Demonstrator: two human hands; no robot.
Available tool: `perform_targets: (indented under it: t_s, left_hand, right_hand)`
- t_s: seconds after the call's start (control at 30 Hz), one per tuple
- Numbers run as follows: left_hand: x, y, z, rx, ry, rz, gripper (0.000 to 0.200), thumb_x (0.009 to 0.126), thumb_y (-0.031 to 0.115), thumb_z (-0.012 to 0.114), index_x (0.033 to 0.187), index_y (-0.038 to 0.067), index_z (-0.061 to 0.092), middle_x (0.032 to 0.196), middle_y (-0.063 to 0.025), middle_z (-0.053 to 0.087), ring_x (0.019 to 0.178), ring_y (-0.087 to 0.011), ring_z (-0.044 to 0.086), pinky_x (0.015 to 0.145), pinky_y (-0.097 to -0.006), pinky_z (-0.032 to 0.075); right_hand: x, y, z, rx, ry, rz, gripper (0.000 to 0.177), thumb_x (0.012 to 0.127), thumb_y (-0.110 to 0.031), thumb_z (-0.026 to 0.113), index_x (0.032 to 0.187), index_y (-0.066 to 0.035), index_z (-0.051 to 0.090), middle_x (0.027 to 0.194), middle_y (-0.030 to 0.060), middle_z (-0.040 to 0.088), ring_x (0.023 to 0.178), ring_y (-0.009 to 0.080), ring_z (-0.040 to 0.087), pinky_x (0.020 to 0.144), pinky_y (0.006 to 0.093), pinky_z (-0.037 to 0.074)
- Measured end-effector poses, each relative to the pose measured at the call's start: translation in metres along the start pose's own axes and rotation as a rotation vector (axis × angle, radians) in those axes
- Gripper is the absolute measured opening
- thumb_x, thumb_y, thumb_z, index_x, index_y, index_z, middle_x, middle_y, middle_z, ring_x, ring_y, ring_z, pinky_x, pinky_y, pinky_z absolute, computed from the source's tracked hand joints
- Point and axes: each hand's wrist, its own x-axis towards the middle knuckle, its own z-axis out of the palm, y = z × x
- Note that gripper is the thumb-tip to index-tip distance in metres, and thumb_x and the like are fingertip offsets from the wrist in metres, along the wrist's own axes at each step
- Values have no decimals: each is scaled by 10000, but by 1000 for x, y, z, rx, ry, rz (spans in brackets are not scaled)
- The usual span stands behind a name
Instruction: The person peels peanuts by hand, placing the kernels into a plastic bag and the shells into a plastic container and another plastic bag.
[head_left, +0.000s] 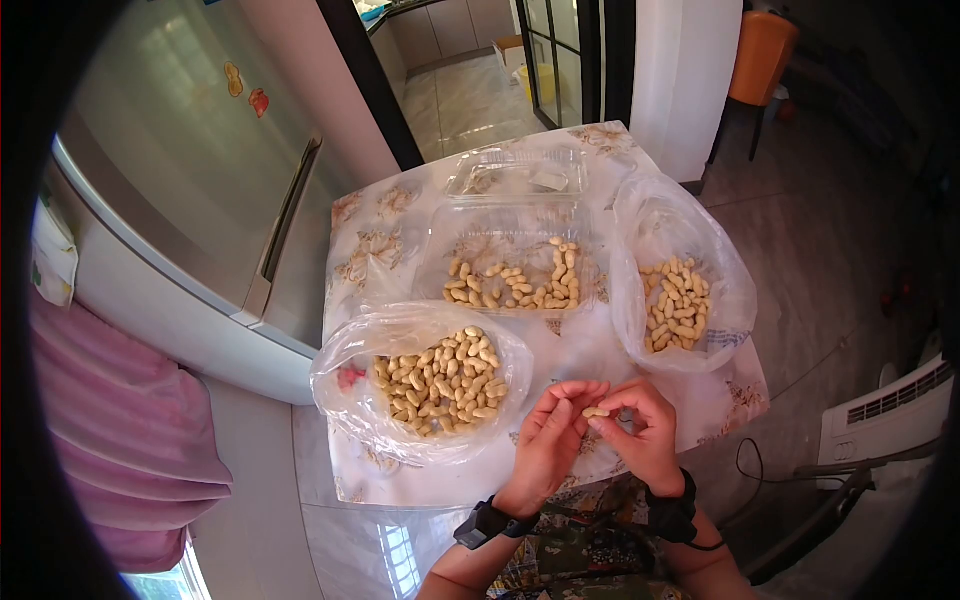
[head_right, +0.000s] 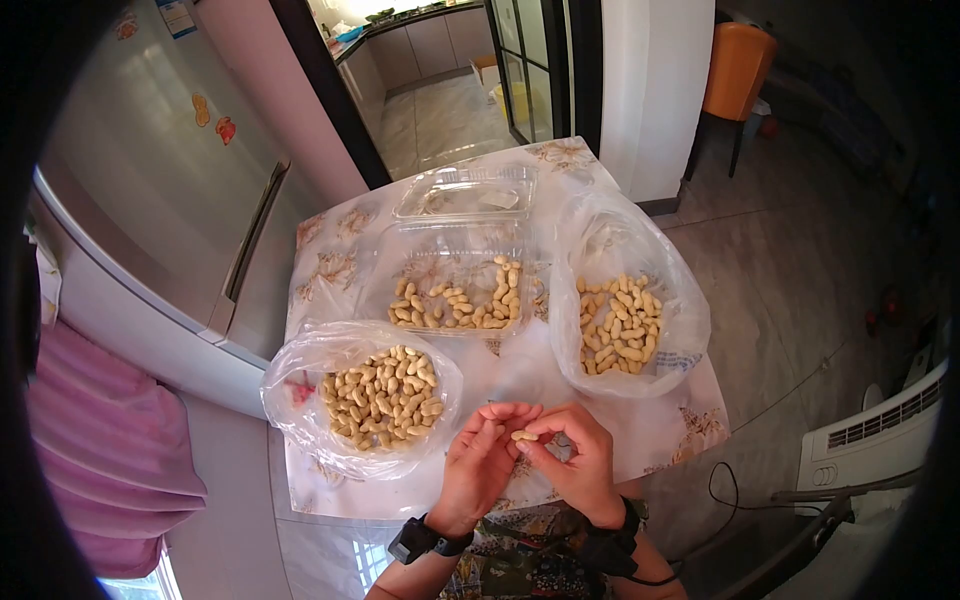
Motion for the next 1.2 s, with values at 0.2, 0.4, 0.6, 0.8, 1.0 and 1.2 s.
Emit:
perform_targets:
  t_s: [0.2,0.4,0.6,0.8,1.0,1.2]
  left_hand:
    - [2,0,-3,-81,33,-1,431,1005,366,443,1244,10,493,1301,-166,537,1292,-315,458,1073,-421,372]
    - [1,3,0,-187,19,-6,422,995,331,462,1275,16,474,1365,-192,487,1325,-332,418,1094,-425,347]
    - [1,-1,-5,-159,-16,8,353,962,55,466,1311,9,435,1422,-206,423,1360,-334,375,1117,-415,331]
    - [0,0,-1,-160,-8,16,346,993,80,441,1329,5,411,1449,-212,385,1372,-337,355,1146,-426,297]
    - [0,-13,-7,-168,-118,137,391,1026,231,409,1336,-7,392,1409,-173,430,1322,-273,415,1126,-379,314]
    - [-6,-3,-9,-39,-93,48,692,994,464,386,1435,-45,228,1485,-217,307,1393,-345,301,1156,-428,252]
  right_hand:
    - [-1,1,5,93,89,53,134,838,41,664,961,18,615,944,76,625,835,124,616,732,242,491]
    - [-3,2,5,152,98,95,155,844,51,648,992,27,609,944,90,620,850,128,622,762,247,496]
    - [-4,-1,6,75,186,-10,189,790,81,678,954,9,620,929,90,617,829,140,606,721,244,484]
    - [-2,-51,21,-117,205,-272,242,729,75,737,906,-20,602,915,122,615,812,193,593,725,273,477]
    - [29,-63,63,-191,15,-450,239,722,52,768,873,-31,602,885,97,661,807,209,631,803,328,506]
    - [26,-43,78,-107,-22,-352,227,744,52,744,917,-13,611,889,102,657,809,216,622,788,323,504]
